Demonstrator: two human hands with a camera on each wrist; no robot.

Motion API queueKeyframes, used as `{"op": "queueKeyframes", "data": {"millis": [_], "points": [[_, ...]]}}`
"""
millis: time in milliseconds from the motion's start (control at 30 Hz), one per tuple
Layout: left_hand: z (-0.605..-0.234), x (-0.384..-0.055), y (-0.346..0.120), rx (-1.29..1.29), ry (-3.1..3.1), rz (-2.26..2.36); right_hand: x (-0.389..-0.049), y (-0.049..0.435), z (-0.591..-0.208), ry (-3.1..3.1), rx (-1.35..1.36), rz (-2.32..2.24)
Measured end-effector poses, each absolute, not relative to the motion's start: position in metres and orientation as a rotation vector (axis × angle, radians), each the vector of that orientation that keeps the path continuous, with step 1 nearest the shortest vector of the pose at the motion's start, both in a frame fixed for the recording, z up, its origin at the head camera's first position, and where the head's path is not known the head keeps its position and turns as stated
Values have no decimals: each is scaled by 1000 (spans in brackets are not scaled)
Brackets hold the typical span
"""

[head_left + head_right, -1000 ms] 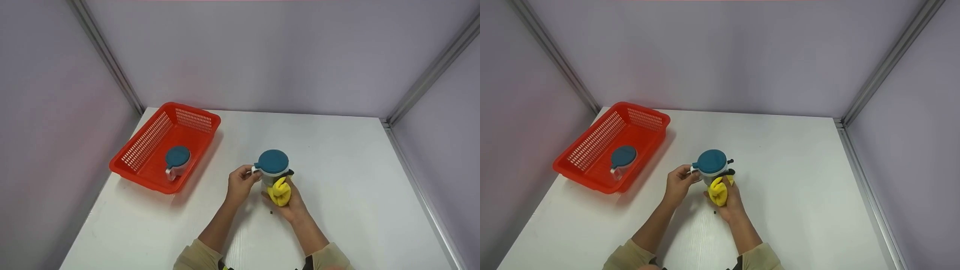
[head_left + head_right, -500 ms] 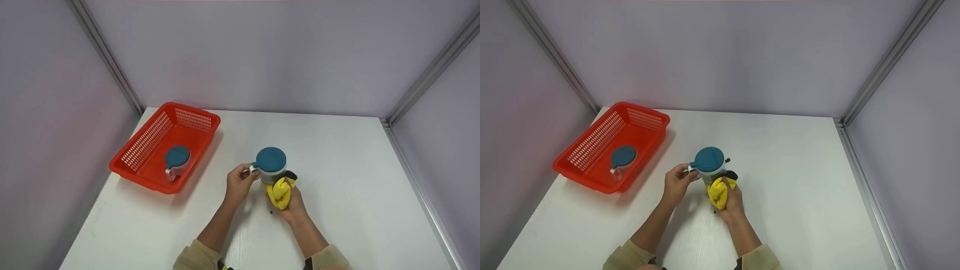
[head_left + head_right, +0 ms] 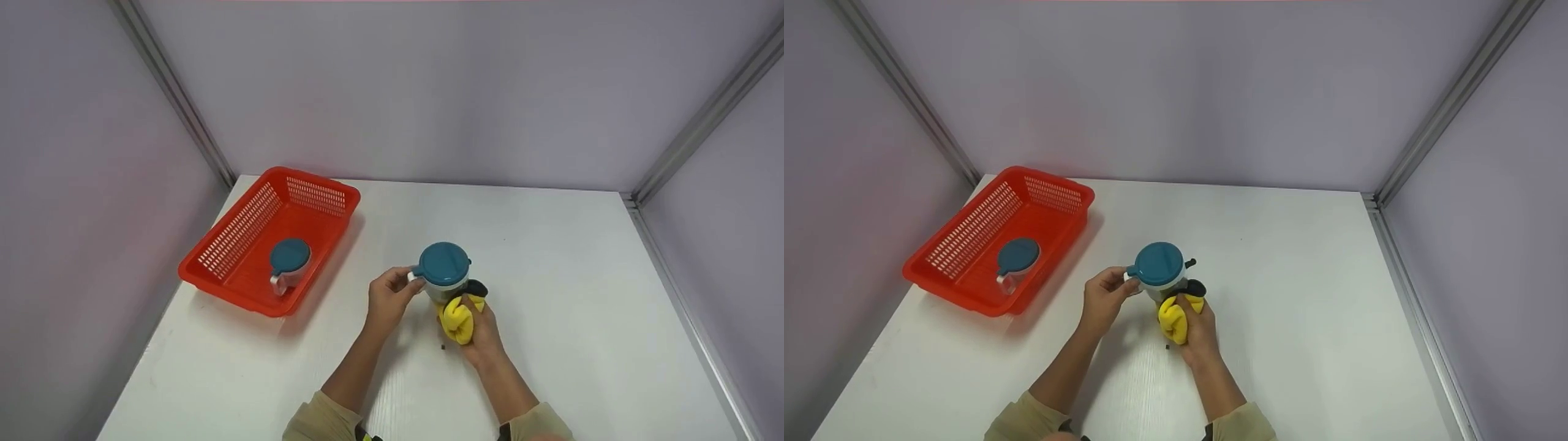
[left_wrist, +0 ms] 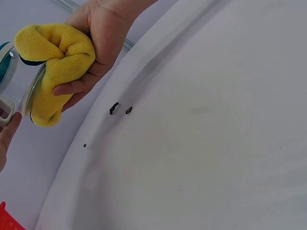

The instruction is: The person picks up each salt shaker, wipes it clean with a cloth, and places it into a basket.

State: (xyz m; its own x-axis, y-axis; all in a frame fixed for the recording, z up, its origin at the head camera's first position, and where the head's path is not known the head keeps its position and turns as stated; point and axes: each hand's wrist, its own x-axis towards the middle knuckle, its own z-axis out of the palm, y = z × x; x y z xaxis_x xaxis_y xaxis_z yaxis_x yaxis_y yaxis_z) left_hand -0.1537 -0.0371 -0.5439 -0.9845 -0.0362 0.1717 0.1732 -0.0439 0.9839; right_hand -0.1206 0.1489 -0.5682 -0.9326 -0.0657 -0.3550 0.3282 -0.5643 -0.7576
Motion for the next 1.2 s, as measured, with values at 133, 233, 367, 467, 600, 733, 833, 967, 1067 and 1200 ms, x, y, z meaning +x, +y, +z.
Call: {"op": "queueKeyframes", "data": {"millis": [133, 233, 367, 467, 600, 733, 833, 967, 1067, 1200], "points": [[-543, -153, -39, -155, -2088, -2139, -121, 149, -569, 1384, 456, -2539], [-543, -153, -39, -168, -2094, -2137, -120, 148, -570, 1415, 490, -2525], [-544, -153, -40, -154, -2112, -2120, -120, 148, -571, 1450, 539, -2515], [-545, -153, -40, -140, -2120, -2109, -120, 148, -571, 1468, 564, -2508], [-545, -153, -40, -137, -2119, -2108, -120, 147, -572, 1498, 592, -2498], [-546, -153, -41, -150, -2095, -2116, -121, 148, -572, 1569, 606, -2474], [-547, -154, -40, -150, -2077, -2117, -122, 148, -572, 1597, 627, -2462], [-541, -151, -39, -101, -2109, -2112, -124, 150, -571, 1515, 630, -2502], [-540, -150, -38, -92, -2143, -2109, -125, 153, -568, 1401, 582, -2543], [-545, -152, -40, -140, -2161, -2117, -127, 157, -564, 1229, 494, -2578]]}}
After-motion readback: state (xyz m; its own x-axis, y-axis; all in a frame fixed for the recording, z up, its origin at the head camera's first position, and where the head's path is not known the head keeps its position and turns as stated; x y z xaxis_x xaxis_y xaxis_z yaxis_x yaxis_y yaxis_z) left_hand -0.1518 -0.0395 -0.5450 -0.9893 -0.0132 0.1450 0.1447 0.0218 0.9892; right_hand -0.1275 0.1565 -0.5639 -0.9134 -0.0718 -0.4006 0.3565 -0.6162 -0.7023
